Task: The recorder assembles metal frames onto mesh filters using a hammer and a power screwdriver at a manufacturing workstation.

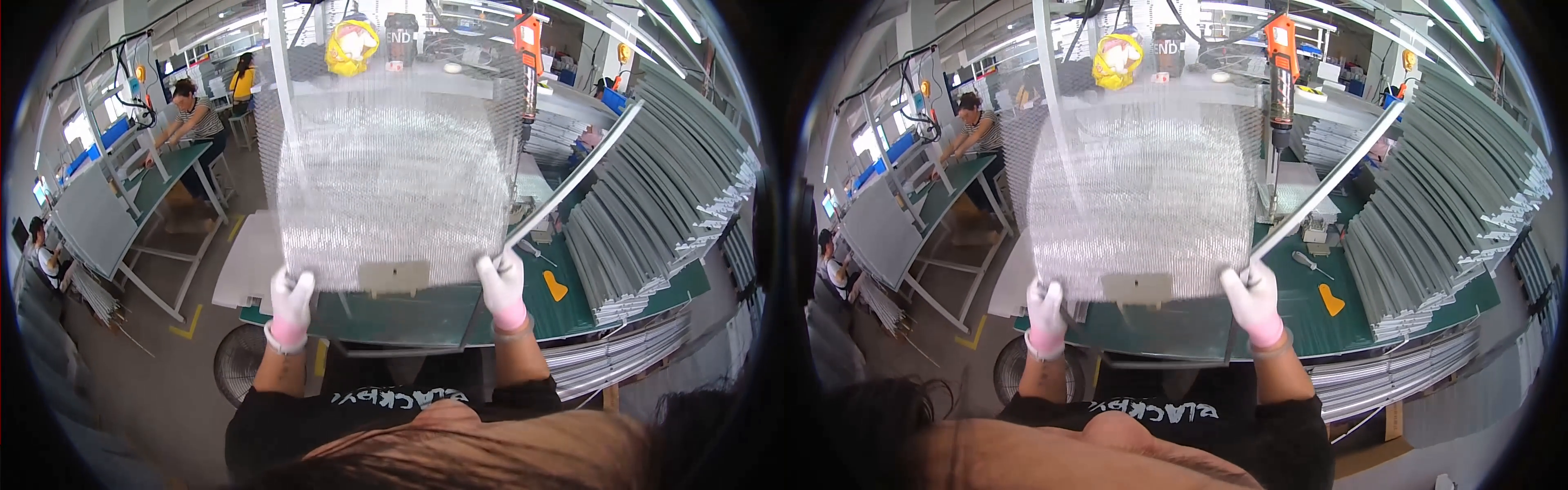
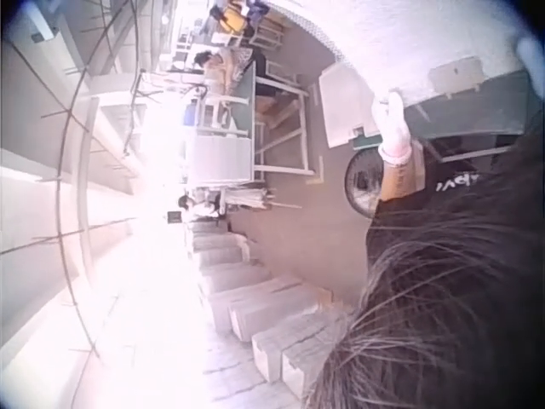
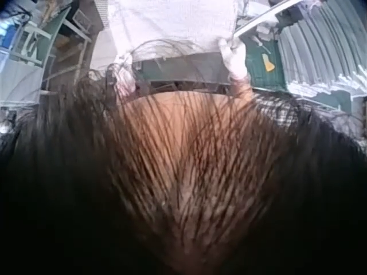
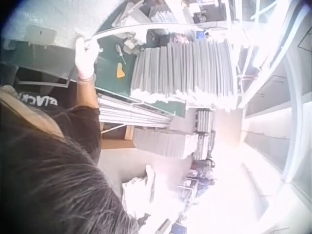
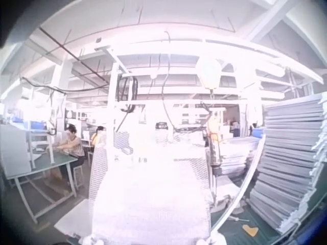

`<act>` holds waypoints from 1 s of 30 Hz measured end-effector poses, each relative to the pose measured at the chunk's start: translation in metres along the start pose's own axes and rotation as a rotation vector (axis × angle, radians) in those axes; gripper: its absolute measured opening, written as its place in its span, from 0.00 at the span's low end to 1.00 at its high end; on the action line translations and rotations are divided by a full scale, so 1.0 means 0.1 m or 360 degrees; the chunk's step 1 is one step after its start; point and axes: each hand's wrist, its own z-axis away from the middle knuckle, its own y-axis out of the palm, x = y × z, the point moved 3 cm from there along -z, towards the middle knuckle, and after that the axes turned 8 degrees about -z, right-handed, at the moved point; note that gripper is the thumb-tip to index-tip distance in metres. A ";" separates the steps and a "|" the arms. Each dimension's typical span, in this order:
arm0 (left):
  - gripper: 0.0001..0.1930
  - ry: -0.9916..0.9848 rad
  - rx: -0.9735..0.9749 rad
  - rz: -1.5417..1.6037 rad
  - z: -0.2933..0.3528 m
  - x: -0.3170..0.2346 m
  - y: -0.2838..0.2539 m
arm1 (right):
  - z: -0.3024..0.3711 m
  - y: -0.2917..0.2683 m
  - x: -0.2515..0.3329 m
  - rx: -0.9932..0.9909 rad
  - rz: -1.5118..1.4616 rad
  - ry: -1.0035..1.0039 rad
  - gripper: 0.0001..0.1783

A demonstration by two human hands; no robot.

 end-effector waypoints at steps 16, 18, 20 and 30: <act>0.03 -0.0072 -0.0069 0.0181 -0.81 0.62 0.46 | -0.42 -0.11 -0.55 -0.0279 0.0106 -0.0252 0.14; 0.04 -0.0128 -0.0081 0.0158 -0.71 0.78 0.45 | -0.35 -0.06 -0.54 -0.0073 0.0157 -0.0178 0.06; 0.05 -0.0124 -0.0068 0.0051 -0.59 1.11 0.39 | -0.20 -0.05 -0.80 -0.0050 -0.0106 -0.0015 0.13; 0.25 -0.0149 0.0625 0.0029 -0.49 1.15 0.17 | -0.04 -0.27 -0.74 0.0256 -0.0180 0.0082 0.23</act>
